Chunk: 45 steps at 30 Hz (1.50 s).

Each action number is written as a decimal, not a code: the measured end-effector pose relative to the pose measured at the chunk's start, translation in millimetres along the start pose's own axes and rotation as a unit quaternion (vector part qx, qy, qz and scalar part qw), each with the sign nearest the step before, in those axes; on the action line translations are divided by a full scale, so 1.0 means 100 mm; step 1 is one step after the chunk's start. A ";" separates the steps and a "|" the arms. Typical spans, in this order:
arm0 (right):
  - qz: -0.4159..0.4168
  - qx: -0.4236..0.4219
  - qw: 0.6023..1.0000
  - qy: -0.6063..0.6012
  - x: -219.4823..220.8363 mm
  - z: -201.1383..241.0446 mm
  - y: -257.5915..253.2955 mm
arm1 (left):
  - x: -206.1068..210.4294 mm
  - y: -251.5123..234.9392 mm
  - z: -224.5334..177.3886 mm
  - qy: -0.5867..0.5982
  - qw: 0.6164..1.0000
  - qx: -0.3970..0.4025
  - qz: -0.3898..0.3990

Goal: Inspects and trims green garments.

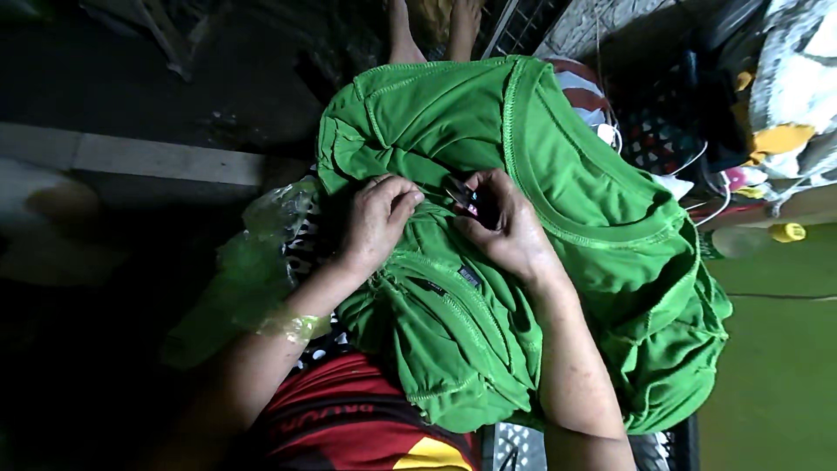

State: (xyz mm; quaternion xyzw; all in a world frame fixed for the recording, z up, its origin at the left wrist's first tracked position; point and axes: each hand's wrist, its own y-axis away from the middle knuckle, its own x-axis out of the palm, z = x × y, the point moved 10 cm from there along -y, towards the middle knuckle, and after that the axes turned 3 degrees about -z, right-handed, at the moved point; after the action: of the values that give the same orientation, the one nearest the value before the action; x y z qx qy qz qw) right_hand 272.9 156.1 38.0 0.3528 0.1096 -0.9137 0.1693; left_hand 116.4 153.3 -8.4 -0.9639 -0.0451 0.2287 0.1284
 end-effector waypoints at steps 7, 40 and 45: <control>0.043 -0.051 0.991 0.114 0.07 0.06 -0.13 | 0.00 -0.02 0.09 0.030 0.999 -0.025 0.020; 0.134 -0.057 0.973 0.180 0.31 0.18 -0.36 | -0.08 0.00 0.31 0.192 0.975 -0.105 -0.032; 0.112 -0.039 0.991 0.058 0.20 0.05 -0.37 | -0.15 0.03 0.18 0.098 0.993 -0.071 -0.004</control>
State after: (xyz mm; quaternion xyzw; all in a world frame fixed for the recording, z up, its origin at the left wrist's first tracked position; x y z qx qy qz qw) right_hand 242.1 184.5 31.1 0.4080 0.1144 -0.8623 0.2773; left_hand 95.2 152.0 -18.9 -0.9882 -0.0523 0.1286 0.0646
